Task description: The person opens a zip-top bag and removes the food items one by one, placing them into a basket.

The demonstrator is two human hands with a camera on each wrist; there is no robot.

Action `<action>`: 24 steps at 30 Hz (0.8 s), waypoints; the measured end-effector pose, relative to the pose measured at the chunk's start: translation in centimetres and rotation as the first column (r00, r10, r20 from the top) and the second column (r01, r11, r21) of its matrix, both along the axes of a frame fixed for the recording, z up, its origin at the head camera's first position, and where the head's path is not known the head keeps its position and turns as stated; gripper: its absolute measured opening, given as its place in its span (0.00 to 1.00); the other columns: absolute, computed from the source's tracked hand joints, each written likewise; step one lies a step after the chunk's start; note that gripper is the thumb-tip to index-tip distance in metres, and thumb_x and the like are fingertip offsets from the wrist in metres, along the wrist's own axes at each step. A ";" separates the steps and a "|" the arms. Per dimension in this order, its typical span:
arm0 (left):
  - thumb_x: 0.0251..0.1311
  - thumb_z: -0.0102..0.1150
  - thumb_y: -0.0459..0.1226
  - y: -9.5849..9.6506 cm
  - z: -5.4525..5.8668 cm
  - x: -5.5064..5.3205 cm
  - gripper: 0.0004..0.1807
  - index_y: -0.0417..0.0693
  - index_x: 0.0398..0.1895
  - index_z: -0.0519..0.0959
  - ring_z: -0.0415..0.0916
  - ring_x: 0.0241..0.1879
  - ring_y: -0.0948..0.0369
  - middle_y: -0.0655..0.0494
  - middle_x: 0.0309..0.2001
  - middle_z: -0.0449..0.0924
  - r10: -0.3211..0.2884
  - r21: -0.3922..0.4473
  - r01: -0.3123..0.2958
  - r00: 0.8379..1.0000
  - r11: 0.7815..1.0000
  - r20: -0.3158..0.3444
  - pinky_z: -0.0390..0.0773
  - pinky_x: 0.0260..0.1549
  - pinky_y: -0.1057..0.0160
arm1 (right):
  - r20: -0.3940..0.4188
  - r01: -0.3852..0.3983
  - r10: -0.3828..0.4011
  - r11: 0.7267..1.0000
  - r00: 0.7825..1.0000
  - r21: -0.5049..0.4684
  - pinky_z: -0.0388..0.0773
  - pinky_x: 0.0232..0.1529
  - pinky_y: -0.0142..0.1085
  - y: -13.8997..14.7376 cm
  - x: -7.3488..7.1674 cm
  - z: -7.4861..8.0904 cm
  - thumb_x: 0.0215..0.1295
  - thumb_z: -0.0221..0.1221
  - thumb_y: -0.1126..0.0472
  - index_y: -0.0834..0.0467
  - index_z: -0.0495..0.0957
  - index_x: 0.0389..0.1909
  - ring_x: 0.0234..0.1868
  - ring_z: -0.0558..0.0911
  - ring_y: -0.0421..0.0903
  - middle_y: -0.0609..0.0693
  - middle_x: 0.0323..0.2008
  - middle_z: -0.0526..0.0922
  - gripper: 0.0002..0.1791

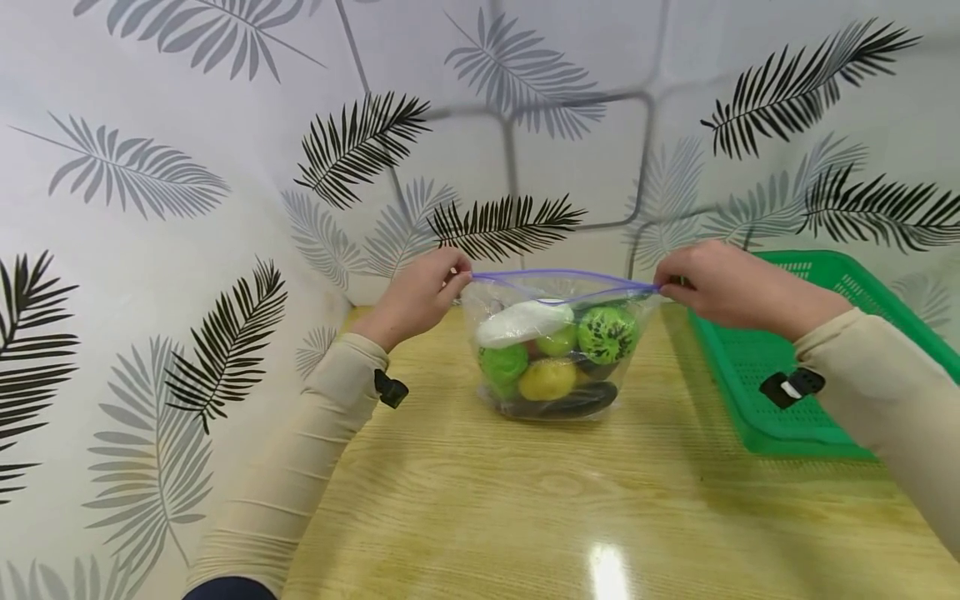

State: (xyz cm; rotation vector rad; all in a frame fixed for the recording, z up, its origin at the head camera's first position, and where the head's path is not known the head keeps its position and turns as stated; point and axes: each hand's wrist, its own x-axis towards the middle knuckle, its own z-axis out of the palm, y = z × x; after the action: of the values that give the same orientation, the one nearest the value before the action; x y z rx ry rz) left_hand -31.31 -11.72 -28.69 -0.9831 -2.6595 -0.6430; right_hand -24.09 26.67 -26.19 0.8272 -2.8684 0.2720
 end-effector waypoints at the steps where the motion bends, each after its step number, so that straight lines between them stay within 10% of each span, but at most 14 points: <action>1: 0.77 0.50 0.39 0.1 0.0 0.1 0.09 0.44 0.46 0.77 0.80 0.38 0.58 0.51 0.43 0.80 -0.002 0.010 0.002 1.000 1.000 0.003 0.78 0.43 0.56 | 0.000 -0.003 0.003 1.000 1.000 -0.002 0.81 0.39 0.47 -0.1 0.0 0.0 0.70 0.60 0.67 0.57 0.85 0.43 0.37 0.85 0.46 0.52 0.41 0.87 0.07; 16: 0.77 0.49 0.36 0.4 -1.2 0.1 0.06 0.45 0.44 0.75 0.78 0.33 0.61 0.53 0.39 0.79 0.011 0.135 -0.017 0.999 0.991 0.039 0.79 0.33 0.62 | -0.127 -0.155 0.148 0.987 0.981 -0.042 0.80 0.49 0.48 -4.6 -0.3 0.6 0.73 0.55 0.69 0.56 0.82 0.53 0.49 0.84 0.49 0.50 0.49 0.85 0.14; 24: 0.79 0.44 0.38 0.6 -1.3 0.3 0.09 0.45 0.46 0.74 0.77 0.34 0.59 0.52 0.40 0.77 0.007 0.139 -0.017 0.997 0.990 0.072 0.77 0.34 0.59 | 0.023 -0.278 0.278 0.961 0.960 -0.010 0.82 0.47 0.45 -9.1 -3.0 0.8 0.72 0.51 0.73 0.59 0.86 0.42 0.44 0.85 0.49 0.51 0.40 0.88 0.15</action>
State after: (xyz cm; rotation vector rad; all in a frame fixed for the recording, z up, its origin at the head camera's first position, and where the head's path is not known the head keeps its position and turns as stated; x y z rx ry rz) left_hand -31.00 -11.13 -29.95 -0.9217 -2.6361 -0.8640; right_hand -27.06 17.53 -25.34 1.2352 -2.7649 0.3234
